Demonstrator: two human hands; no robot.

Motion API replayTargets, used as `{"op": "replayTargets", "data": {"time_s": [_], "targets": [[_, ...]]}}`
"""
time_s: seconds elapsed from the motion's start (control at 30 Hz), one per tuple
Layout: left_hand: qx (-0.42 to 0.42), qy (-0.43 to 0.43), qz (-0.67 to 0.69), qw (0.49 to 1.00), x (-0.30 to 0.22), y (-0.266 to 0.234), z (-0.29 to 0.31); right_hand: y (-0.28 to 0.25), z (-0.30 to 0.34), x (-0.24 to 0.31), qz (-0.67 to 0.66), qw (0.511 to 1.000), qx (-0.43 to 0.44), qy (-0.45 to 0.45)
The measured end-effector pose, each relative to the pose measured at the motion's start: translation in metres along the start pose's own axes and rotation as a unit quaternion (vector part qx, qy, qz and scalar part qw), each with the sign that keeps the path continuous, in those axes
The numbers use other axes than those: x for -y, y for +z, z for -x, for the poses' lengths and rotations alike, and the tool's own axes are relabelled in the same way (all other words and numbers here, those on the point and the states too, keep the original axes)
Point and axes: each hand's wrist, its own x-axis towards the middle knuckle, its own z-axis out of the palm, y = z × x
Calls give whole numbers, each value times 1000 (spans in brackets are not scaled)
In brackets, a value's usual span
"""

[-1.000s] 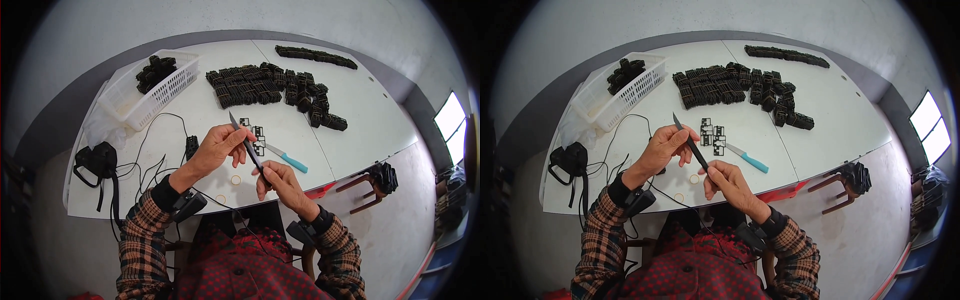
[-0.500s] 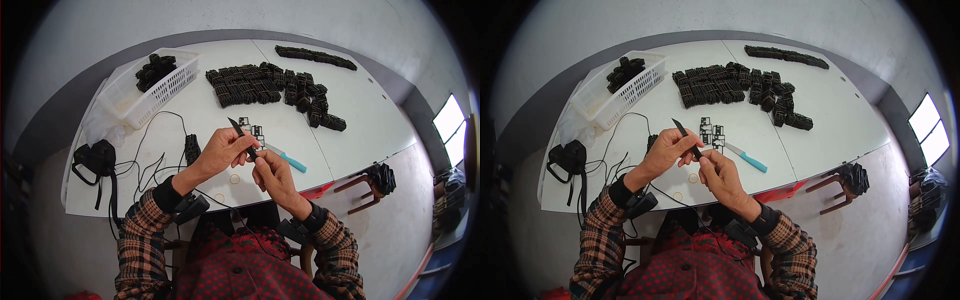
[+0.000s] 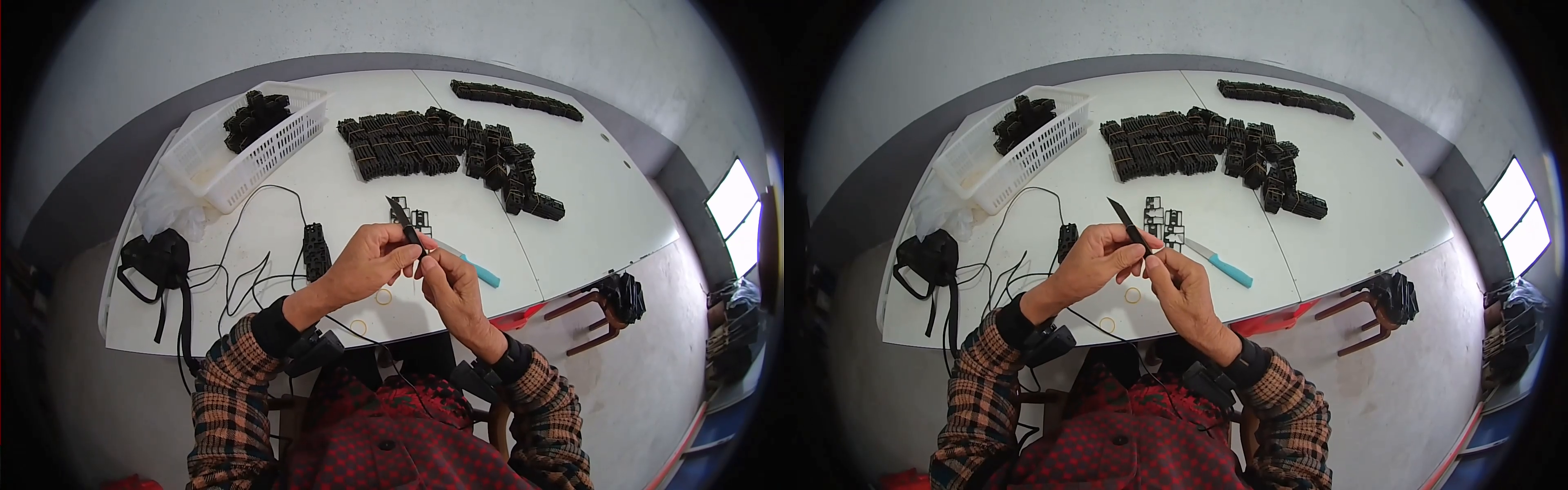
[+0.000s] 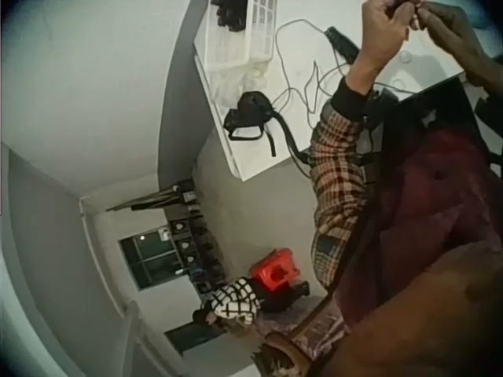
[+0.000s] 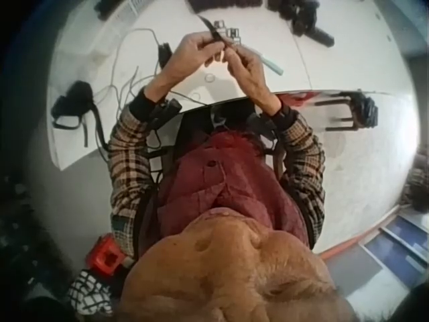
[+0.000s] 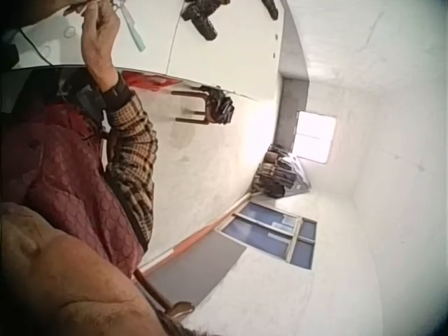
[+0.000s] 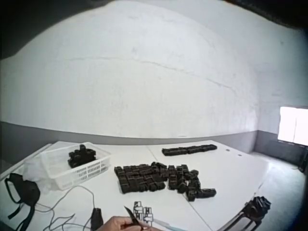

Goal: The person picks up a bundle of plastic parts, removes the rubber band, and separates the individual parts. Using a craft knife, the person trims excess material from the edges of each plastic part.

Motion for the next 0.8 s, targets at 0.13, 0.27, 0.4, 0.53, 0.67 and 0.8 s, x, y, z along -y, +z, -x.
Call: {"op": "replayTargets", "data": {"time_s": [0.13, 0.27, 0.4, 0.53, 0.67, 0.8], "targets": [[-10, 3, -39, 999, -5, 5, 1, -6, 1, -3, 23, 999, 13, 18], [-20, 29, -59, 998, 0, 7, 2, -7, 0, 1, 36, 999, 20, 36], [-27, 40, -67, 997, 6, 9, 1, -7, -1, -4, 59, 998, 1, 18], [-30, 33, -59, 997, 7, 11, 0, -9, -1, -9, 72, 997, -11, 10], [-36, 37, -41, 998, 8, 13, -1, -8, -2, -13, 76, 997, -16, -3], [-36, 36, -26, 998, 10, 12, -1, -7, -2, -11, 67, 998, -10, -5]]}}
